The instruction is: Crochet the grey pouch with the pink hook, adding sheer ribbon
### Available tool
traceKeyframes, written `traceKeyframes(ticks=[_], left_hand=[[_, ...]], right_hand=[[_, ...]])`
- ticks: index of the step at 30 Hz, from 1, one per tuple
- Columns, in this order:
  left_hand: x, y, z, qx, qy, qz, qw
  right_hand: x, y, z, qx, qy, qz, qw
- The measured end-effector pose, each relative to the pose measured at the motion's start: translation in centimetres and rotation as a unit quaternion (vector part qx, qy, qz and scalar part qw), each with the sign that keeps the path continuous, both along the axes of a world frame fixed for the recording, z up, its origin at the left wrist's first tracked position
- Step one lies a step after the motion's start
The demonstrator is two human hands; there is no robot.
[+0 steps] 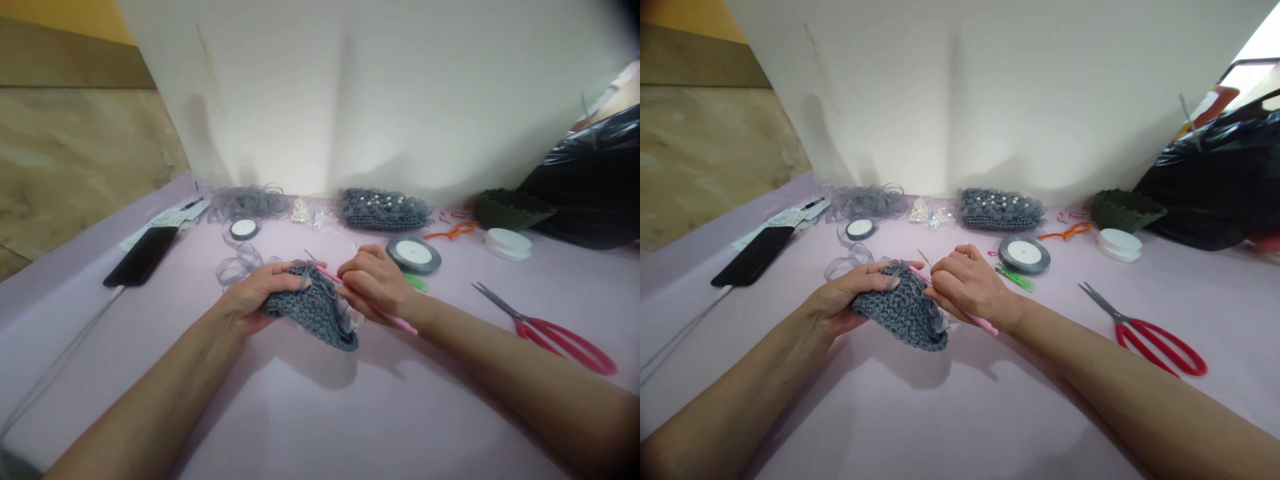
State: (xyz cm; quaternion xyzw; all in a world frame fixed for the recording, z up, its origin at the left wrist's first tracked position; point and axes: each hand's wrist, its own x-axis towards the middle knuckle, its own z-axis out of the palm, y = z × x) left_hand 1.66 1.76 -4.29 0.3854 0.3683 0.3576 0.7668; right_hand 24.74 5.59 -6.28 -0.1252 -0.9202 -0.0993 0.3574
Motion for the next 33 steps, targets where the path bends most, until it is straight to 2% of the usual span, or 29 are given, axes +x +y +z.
traceKeyframes(ticks=[7,17,27,33], left_hand=[[-1.0,0.6,-0.3,-0.003,0.009,-0.040,0.999],[-2.3,1.2,-0.6,-0.003,0.038,-0.062,0.997],[-0.2,0.7,-1.8,-0.009,-0.026,-0.092,0.995],[-0.5,0.7,-1.4,-0.013,-0.031,-0.083,0.996]], right_hand=[[0.2,-0.1,0.6,0.023,-0.045,-0.007,0.999],[0.0,-0.7,1.3,0.024,-0.081,0.005,0.996],[-0.6,-0.5,-0.6,0.024,0.014,0.026,0.999],[-0.3,-0.4,-0.4,0.043,0.000,0.003,0.999]])
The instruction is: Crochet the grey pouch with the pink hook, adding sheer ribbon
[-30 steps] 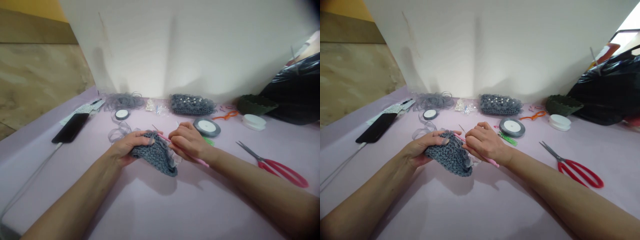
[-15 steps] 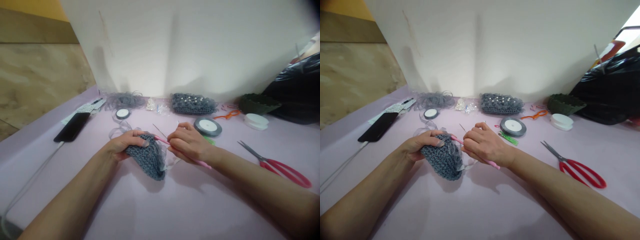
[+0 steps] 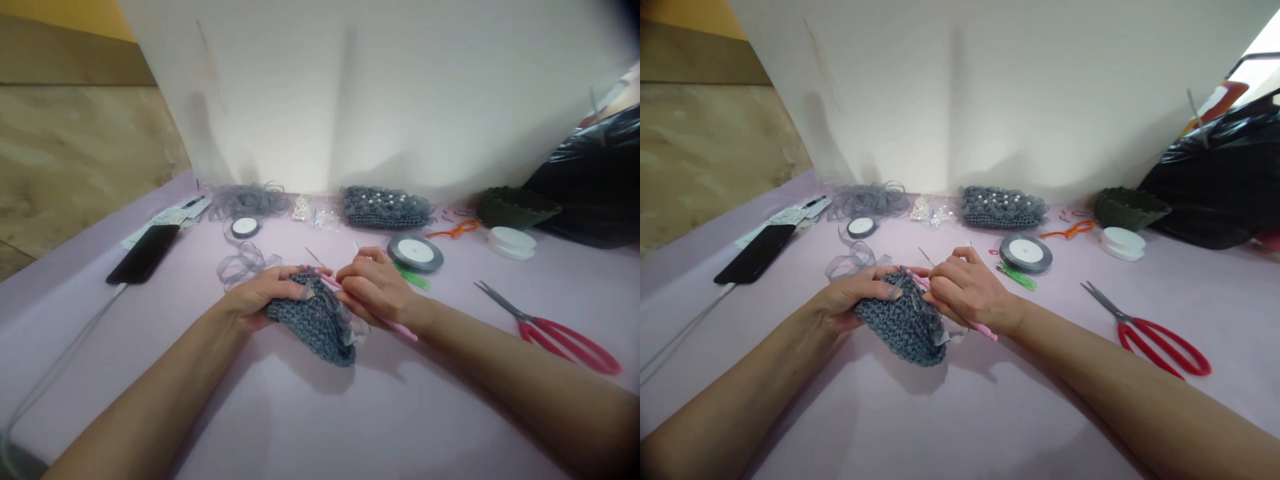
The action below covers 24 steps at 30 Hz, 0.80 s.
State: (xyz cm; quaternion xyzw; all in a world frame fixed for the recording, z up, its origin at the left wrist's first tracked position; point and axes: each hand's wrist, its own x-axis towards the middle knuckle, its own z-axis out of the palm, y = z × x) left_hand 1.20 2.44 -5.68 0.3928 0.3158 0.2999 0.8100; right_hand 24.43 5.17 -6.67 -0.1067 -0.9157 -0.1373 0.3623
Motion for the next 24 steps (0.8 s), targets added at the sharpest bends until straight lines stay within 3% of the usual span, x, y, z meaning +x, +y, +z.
traceKeyframes(ticks=[8,15,19,24], left_hand=[[-1.2,0.4,0.2,0.011,0.029,0.020,0.999],[-2.0,0.9,0.2,0.028,0.025,-0.017,0.999],[-2.5,0.9,0.1,0.027,0.041,-0.026,0.998],[-3.0,1.1,0.1,0.032,0.044,-0.066,0.996]], right_hand=[[0.3,0.0,0.9,0.017,-0.046,-0.020,0.999],[0.2,-0.3,1.4,-0.052,-0.057,0.023,0.997],[0.1,-0.6,1.8,-0.186,-0.020,0.049,0.981],[0.0,-1.4,2.5,-0.412,0.016,0.032,0.911]])
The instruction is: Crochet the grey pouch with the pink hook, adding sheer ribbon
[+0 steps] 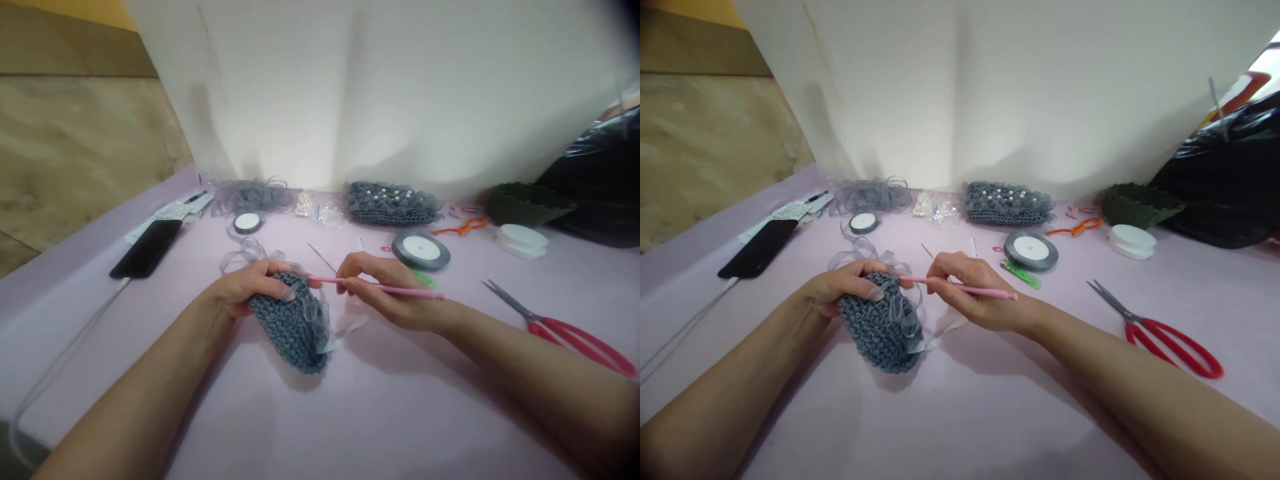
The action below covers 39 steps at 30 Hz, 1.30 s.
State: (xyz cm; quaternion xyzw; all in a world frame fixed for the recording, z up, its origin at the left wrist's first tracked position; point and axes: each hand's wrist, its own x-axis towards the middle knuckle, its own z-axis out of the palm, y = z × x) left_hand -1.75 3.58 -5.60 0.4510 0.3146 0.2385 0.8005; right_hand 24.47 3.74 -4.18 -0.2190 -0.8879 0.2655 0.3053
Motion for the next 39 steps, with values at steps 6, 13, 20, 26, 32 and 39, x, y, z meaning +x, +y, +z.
traceKeyframes(ticks=[6,13,20,26,32,39], left_hand=[[1.0,-0.3,-0.2,0.000,0.025,0.020,0.999],[3.9,-1.4,-0.9,-0.017,-0.036,0.047,0.998],[4.8,-1.9,-0.8,-0.002,-0.060,0.108,0.992],[3.9,-1.6,-0.2,-0.010,-0.060,0.126,0.990],[3.5,-1.6,0.3,-0.010,-0.042,0.135,0.990],[2.6,-1.0,0.3,-0.010,-0.054,0.098,0.994]], right_hand=[[-0.6,0.0,-1.8,0.109,0.065,0.008,0.992],[-0.8,0.8,-3.6,0.266,0.072,0.001,0.961],[-0.4,1.0,-3.2,0.329,0.072,-0.042,0.941],[0.0,1.2,-2.6,0.347,0.030,-0.049,0.936],[0.2,1.5,-2.1,0.389,-0.002,-0.054,0.920],[0.3,1.5,-1.5,0.397,-0.019,-0.036,0.917]])
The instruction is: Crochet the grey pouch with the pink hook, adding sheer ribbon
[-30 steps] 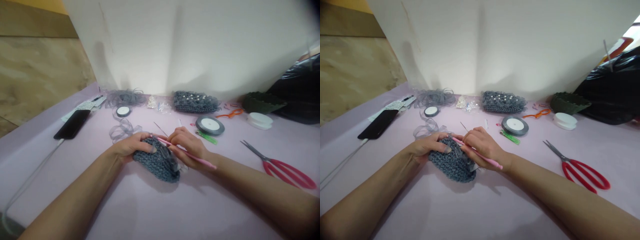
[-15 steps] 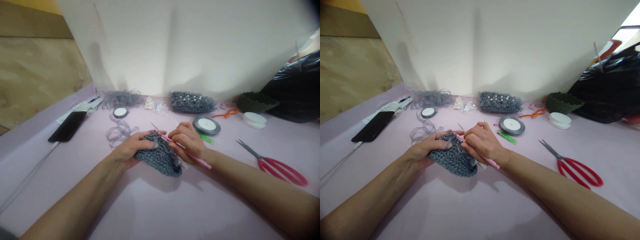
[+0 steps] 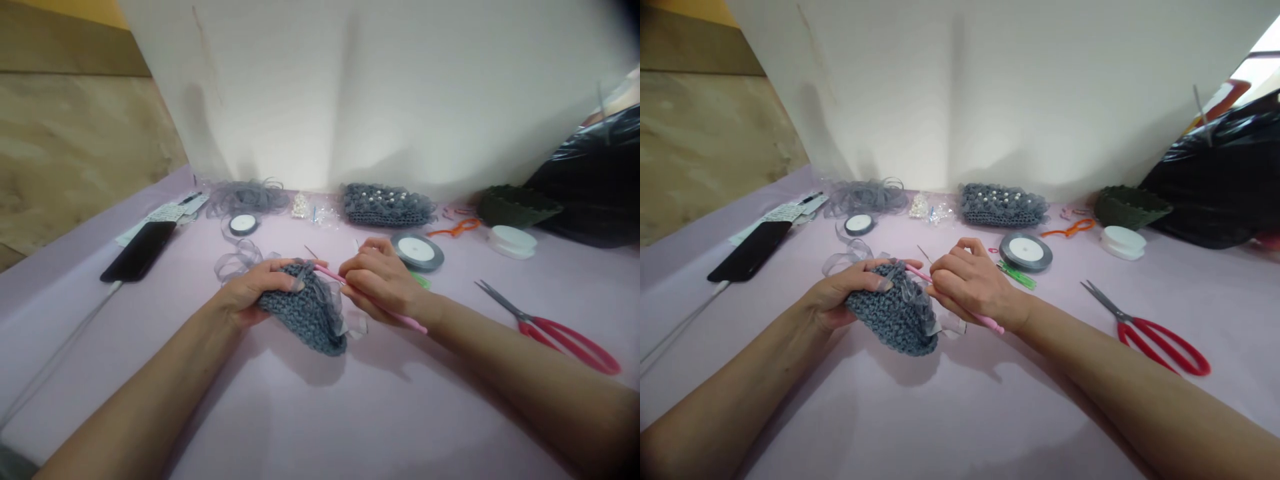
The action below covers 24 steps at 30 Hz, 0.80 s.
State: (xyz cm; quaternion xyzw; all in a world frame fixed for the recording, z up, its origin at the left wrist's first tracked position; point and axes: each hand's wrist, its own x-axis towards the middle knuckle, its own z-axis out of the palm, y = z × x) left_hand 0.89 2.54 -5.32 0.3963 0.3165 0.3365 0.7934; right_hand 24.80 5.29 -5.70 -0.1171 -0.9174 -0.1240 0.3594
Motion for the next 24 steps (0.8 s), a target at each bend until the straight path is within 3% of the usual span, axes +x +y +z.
traceKeyframes(ticks=[5,10,14,18,24], left_hand=[[-1.1,0.5,-0.2,-0.002,0.008,-0.030,1.000],[-1.7,0.7,-0.3,-0.003,0.021,-0.040,0.999],[-1.8,0.7,-0.6,0.004,0.045,-0.052,0.998],[-1.8,0.7,-0.8,0.005,0.072,-0.055,0.996],[-1.8,0.8,-0.4,-0.014,0.018,-0.057,0.998]], right_hand=[[-0.1,-0.4,0.5,-0.042,-0.011,0.021,0.999],[-0.1,-0.7,1.2,-0.161,-0.035,0.043,0.985],[-0.3,-1.3,1.4,-0.254,0.018,0.071,0.964],[-0.4,-1.6,1.4,-0.326,0.057,0.056,0.942],[0.0,-0.9,1.3,-0.234,-0.024,0.065,0.970]])
